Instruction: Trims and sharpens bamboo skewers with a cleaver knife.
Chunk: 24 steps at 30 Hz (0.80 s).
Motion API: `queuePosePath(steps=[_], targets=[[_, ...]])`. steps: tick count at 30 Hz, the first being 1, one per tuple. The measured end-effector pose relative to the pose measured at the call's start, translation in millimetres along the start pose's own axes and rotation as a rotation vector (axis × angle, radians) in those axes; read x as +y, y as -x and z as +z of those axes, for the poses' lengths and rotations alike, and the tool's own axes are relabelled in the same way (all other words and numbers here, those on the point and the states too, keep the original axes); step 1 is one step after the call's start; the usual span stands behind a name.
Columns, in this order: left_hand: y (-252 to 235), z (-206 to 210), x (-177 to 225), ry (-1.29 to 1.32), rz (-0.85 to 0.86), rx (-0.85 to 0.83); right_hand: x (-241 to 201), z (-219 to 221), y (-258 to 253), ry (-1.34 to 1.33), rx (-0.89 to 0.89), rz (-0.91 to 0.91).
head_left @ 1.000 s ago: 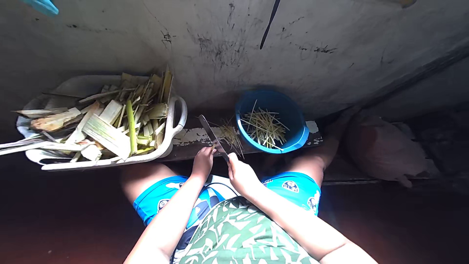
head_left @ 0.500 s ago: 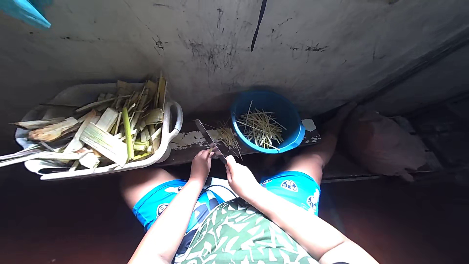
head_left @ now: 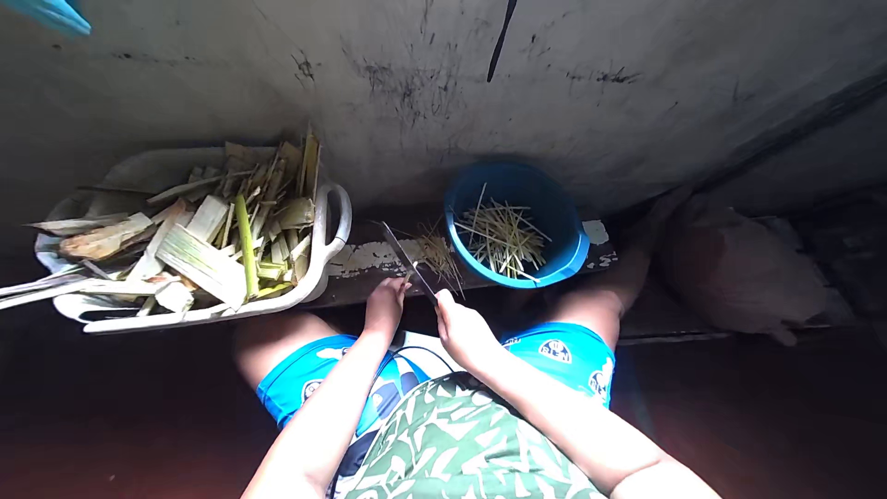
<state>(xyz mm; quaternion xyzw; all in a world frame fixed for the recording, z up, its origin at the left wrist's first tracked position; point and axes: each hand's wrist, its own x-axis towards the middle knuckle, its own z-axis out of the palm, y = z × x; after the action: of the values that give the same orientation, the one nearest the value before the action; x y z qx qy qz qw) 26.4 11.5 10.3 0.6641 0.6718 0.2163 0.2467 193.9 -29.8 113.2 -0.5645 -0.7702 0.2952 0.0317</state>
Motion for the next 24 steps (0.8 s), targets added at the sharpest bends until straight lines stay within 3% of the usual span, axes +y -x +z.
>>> queuePosePath(steps=[5,9,13,15,20,24], targets=[[8,6,-6,0.028,0.109,0.189,-1,4,9,0.000,0.055,-0.056],[3,1,2,0.010,-0.102,-0.014,3,12,2,0.024,0.003,0.001],[3,-7,1,0.103,-0.149,0.061,0,6,1,0.014,-0.034,-0.003],[9,-3,-9,0.130,-0.011,0.237,1,6,2,0.006,-0.041,-0.007],[21,-2,-11,0.223,0.544,0.689,4,5,0,-0.002,-0.021,-0.028],[26,-33,14,0.065,0.596,0.760,1,6,4,0.007,-0.024,-0.087]])
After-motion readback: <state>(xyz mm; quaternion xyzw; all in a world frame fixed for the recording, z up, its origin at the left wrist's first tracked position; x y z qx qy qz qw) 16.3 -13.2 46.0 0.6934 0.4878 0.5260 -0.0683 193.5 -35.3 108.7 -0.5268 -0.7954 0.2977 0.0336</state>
